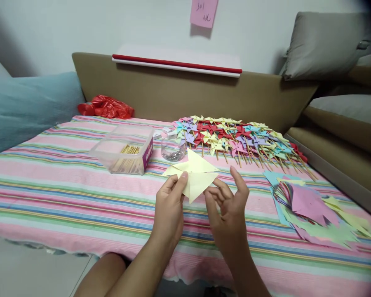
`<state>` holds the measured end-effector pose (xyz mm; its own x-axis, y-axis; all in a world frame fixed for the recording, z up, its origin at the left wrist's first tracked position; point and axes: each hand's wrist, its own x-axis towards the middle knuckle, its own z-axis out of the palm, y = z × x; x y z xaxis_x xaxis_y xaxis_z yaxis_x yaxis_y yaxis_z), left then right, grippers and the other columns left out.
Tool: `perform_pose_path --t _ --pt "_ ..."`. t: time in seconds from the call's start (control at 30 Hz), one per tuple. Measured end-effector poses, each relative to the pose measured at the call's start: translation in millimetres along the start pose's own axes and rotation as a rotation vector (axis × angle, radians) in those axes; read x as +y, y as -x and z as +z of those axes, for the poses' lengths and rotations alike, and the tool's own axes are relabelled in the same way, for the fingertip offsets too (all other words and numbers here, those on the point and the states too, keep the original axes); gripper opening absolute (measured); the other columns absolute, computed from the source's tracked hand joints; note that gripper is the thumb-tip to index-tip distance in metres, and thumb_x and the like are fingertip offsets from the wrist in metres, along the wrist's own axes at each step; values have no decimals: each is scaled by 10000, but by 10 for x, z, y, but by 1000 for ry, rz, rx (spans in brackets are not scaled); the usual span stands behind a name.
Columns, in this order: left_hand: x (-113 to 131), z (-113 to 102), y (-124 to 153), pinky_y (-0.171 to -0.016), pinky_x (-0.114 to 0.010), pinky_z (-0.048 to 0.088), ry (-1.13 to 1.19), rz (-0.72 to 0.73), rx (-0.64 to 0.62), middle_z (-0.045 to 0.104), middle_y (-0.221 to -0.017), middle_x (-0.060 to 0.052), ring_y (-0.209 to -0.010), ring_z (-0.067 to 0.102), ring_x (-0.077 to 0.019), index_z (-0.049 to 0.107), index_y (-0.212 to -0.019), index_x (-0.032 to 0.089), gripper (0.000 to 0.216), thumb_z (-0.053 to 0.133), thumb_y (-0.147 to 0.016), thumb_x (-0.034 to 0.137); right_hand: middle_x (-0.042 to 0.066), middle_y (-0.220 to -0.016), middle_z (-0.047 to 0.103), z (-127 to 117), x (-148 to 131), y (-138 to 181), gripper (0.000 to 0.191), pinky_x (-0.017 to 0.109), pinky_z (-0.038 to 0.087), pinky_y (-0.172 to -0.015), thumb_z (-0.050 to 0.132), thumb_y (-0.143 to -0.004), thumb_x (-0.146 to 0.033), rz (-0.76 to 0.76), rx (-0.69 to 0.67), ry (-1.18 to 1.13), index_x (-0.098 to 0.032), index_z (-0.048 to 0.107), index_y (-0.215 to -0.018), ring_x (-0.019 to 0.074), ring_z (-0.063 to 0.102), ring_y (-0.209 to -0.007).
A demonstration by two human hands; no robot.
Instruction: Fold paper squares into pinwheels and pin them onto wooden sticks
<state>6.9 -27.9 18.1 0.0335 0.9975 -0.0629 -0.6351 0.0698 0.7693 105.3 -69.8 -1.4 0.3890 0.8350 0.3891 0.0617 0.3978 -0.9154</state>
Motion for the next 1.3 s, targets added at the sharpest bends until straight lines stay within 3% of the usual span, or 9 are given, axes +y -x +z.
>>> perform_pose_path --t 0.1,0.23,0.43,0.6,0.93,1.3 --pt "22 -31 -14 -715 -216 475 -15 7 -6 673 -857 -16 -773 607 -124 715 -900 159 204 775 -824 339 64 -1196 664 -66 -4 13 405 413 495 -962 650 -903 -191 -221 -199 315 -331 623 -1283 235 637 -1094" --pt "7 -42 10 -717 -221 458 -121 29 -14 622 -788 6 -736 561 -114 684 -833 161 205 744 -850 356 28 -931 641 -62 -52 -3 124 331 504 -809 638 -929 -233 -180 -221 327 -277 741 -980 194 628 -915" --pt "41 14 102 -600 -197 390 -367 88 -13 520 -633 51 -625 444 -93 611 -725 173 269 744 -844 375 15 -945 638 -50 -40 -39 134 302 525 -833 671 -909 -366 129 -47 17 -260 751 -917 173 630 -928" --pt "40 43 144 -580 -207 371 -468 112 -37 503 -612 43 -629 426 -105 585 -688 176 296 735 -839 382 17 -938 646 -79 7 -63 167 321 536 -838 779 -810 -385 228 77 -94 -230 738 -859 170 640 -891" --pt "16 52 168 -595 -227 395 -507 89 -76 561 -671 22 -653 476 -124 633 -730 179 277 736 -831 415 38 -1052 613 -64 -23 -91 161 298 535 -783 781 -799 -371 186 137 -31 -216 741 -811 173 648 -915" --pt "18 63 178 -616 -226 410 -496 71 -81 581 -665 21 -653 501 -119 655 -739 171 255 747 -828 392 42 -1013 625 -34 -60 -87 184 280 482 -629 764 -791 -391 151 195 117 -209 742 -800 139 599 -744"
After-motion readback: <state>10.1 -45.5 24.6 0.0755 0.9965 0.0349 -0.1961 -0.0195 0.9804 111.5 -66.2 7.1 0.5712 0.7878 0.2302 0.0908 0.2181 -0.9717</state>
